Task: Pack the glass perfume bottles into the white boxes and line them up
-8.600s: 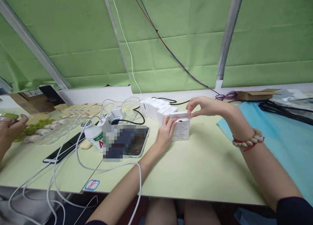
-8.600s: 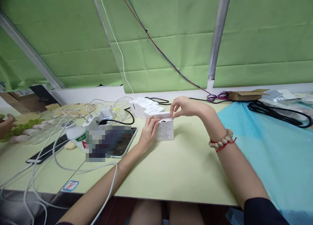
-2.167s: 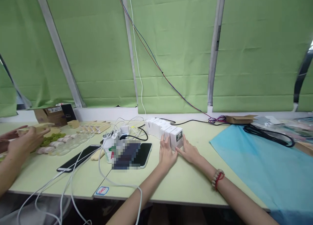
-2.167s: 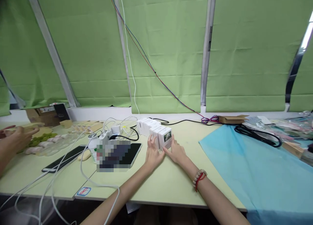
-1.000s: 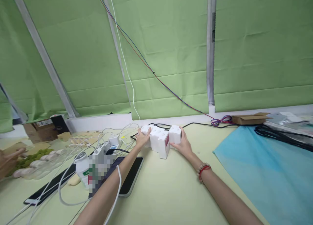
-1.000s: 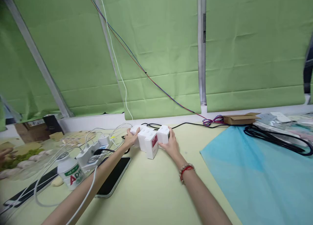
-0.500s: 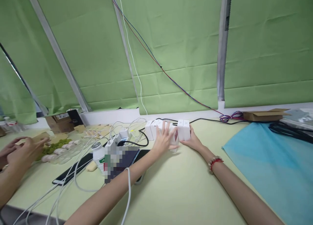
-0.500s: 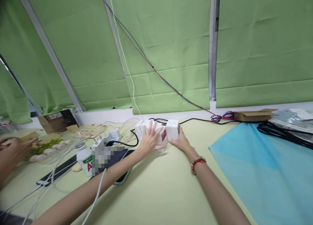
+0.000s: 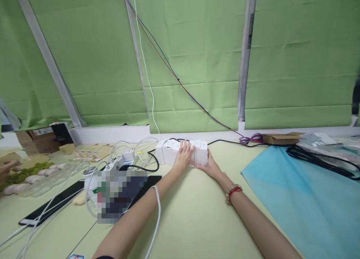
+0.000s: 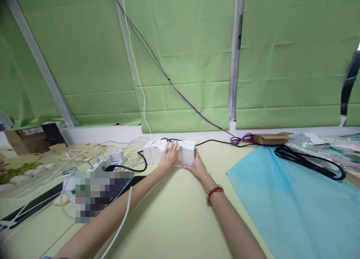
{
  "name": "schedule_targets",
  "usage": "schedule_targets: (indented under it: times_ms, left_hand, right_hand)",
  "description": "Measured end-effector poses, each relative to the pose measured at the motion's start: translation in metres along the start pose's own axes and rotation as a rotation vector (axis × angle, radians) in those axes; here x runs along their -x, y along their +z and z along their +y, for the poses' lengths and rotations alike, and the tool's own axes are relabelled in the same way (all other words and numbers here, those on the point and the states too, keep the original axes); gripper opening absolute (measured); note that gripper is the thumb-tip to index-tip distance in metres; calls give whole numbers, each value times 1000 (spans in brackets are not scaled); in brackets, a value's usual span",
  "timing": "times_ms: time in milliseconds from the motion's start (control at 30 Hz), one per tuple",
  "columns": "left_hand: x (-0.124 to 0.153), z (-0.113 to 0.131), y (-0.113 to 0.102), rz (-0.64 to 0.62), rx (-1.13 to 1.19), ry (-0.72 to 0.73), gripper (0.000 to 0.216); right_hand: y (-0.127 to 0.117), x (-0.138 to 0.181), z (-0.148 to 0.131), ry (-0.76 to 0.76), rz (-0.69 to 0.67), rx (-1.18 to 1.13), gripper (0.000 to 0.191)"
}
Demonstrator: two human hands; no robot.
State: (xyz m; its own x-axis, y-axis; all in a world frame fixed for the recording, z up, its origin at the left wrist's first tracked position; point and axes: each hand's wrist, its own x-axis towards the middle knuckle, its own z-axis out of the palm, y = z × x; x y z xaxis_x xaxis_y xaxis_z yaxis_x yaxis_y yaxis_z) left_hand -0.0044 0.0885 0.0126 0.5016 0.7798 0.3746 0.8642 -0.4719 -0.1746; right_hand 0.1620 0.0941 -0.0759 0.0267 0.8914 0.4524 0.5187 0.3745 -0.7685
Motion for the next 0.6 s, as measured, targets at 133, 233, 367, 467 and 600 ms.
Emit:
schedule_targets:
  times_ms: [133, 233, 367, 467, 600]
  left_hand:
    - [16, -45, -15, 70, -50, -23, 92]
    - [33, -92, -22, 127, -113, -228, 109]
    - [52, -126, -15, -57, 167, -515, 102]
    - [55, -117, -4, -105, 353, -418, 114]
    - [50, -89, 2, -54, 334, -595, 121]
  right_hand:
    - [-9, 4, -16, 90, -101, 108, 114]
    - [-13, 7, -27, 150, -103, 211, 115]
    - [-12, 8, -33, 193, -77, 313, 115]
    - [-11, 8, -35, 211, -62, 344, 115]
    - [-12, 4, -37, 249, -32, 334, 113]
